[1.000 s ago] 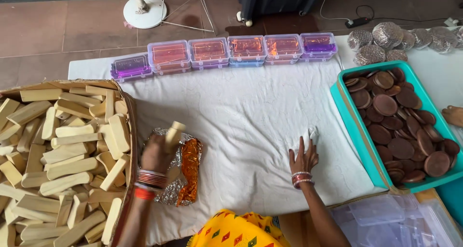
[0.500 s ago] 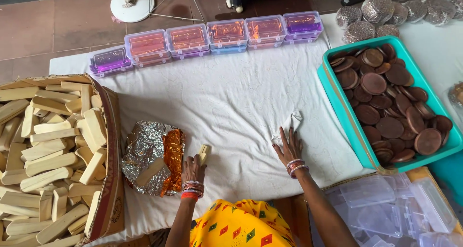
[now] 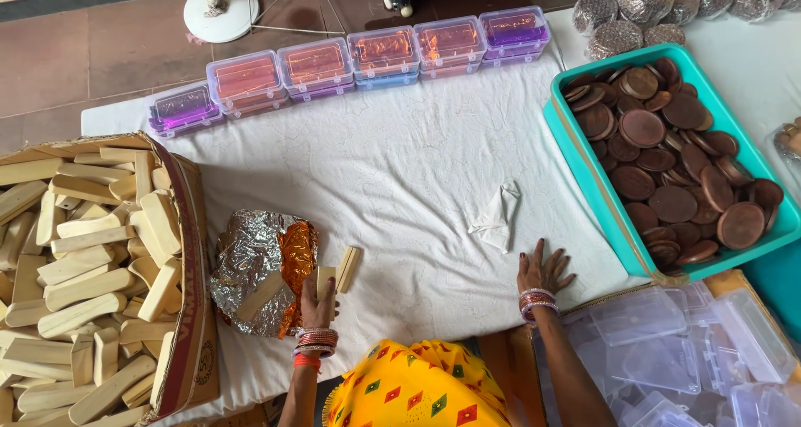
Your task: Wrapping wooden blocks in foil and placing them in plastic containers.
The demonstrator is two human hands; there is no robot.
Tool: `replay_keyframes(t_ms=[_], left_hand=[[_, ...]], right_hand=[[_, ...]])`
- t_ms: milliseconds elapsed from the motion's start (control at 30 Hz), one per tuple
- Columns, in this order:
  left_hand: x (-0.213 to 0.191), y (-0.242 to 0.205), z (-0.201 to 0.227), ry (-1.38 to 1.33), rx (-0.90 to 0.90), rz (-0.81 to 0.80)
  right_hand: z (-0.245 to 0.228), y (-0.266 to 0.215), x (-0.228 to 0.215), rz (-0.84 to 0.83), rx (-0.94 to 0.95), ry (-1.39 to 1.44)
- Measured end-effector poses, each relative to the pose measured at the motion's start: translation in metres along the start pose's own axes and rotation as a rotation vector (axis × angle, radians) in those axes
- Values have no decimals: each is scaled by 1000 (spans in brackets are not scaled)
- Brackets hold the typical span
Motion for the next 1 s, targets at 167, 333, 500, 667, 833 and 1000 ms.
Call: replay_keyframes(t_ms=[167,333,500,667,833,1000], left_hand=[[22,25,-44,-544,-191,-174],[50,-2,-27,-656,-333,-299],[51,-15,-32,-871,-356,-359],[60,-28,16,-1060,-337,-487],[100,9,7,-1129,-325,-355],[148,35,-32,-1198,-275,-618]], right_hand=[[-65,7,-46,-30,-66,266],[-134,23,-88,-96,-238,306],[-130,45,-50,93,-228,186],[-137,28,-60,256,-262,528],[-193,-149,-183,304,-935,1027],[-215,-185,-229,404,-1064,780]])
Point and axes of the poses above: each hand's wrist, its own y-axis towards the middle knuckle, its own x-axis out of the palm, z = x × y, the point moved 4 cm from there along y, towards the middle knuckle, and after that the axes turned 15 degrees about -y, right-handed, at the moved point
